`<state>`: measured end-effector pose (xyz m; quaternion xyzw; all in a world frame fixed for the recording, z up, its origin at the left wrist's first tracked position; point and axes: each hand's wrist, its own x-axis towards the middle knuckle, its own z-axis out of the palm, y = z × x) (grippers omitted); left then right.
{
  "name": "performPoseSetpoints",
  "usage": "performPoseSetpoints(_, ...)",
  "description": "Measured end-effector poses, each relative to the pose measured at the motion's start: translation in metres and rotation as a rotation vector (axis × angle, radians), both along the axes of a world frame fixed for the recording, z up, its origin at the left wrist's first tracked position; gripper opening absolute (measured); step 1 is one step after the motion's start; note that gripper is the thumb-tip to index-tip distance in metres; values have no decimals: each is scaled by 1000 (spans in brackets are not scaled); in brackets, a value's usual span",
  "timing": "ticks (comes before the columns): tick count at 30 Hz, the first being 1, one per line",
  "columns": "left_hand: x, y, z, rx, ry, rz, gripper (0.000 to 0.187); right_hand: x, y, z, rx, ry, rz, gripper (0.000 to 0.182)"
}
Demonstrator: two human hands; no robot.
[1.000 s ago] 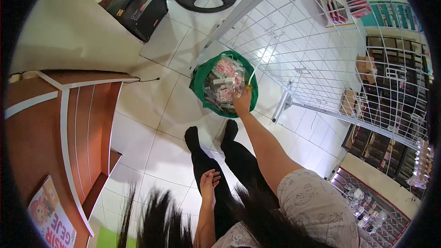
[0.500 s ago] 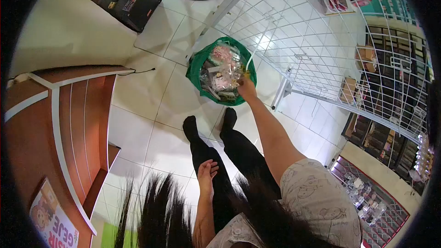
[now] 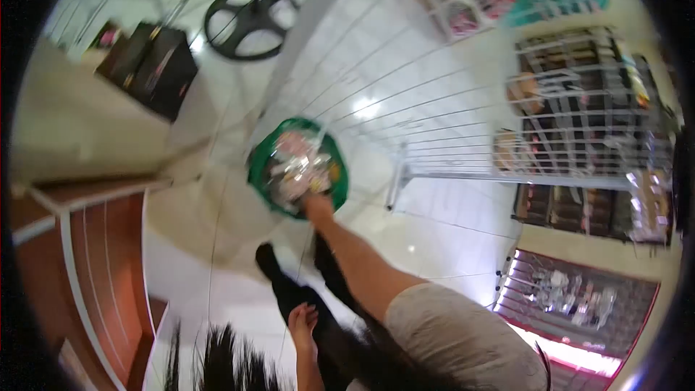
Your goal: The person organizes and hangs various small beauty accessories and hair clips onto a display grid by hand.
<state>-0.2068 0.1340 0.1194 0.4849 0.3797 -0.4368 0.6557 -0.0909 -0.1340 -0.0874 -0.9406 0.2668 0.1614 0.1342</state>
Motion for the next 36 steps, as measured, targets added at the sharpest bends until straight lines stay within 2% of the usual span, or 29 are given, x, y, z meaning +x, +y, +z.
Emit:
performPoseSetpoints(1,-3,0,-4,18,-16,-15,24,1,4,9,-53,65,48,15)
performPoseSetpoints(3,1,-3,1,-24,-35,-19,24,5,5,37,144,-91,-39,12)
performPoseSetpoints(5,15,-9,23,-71,-55,30,24,7,5,87,141,-200,25,12)
performPoseSetpoints(8,38,-17,41,27,-137,-171,23,4,1,153,135,-289,64,13)
performPoseSetpoints(10,53,-20,53,-10,-296,-193,23,-7,-2,200,208,-359,115,14)
performPoseSetpoints(12,77,-22,82,-39,-531,-252,25,-15,1,269,282,-395,177,16)
performPoseSetpoints(13,89,-21,86,-35,-614,-328,41,-19,5,306,310,-400,208,17)
performPoseSetpoints(14,104,-22,107,-45,-710,-351,47,-26,7,326,377,-462,240,17)
performPoseSetpoints(16,125,-33,161,-61,-880,-386,60,-31,14,377,522,-485,248,20)
performPoseSetpoints(17,139,-35,192,-81,-958,-514,74,-32,22,425,603,-445,225,22)
performPoseSetpoints(18,149,-40,219,-236,-945,-537,73,-33,31,466,689,-405,198,25)
performPoseSetpoints(20,162,-47,265,-541,-887,-599,71,-34,39,520,755,-541,162,25)
performPoseSetpoints(21,167,-48,276,-536,-882,-686,57,-36,42,542,741,-621,131,25)
performPoseSetpoints(24,162,-75,321,-576,-798,-494,51,-41,40,607,708,-898,17,25)
performPoseSetpoints(25,158,-89,342,-574,-806,-447,46,-43,39,622,773,-993,-94,24)
performPoseSetpoints(27,148,-117,379,-591,-776,-375,40,-47,38,648,907,-1167,-316,24)
performPoseSetpoints(30,129,-158,412,-672,-727,-256,33,-67,21,685,574,-1283,-378,20)
performPoseSetpoints(33,117,-187,446,-726,-796,-252,27,-88,7,691,506,-1410,-409,16)
performPoseSetpoints(36,107,-203,469,-786,-800,-259,25,-103,-5,706,611,-1443,-377,16)
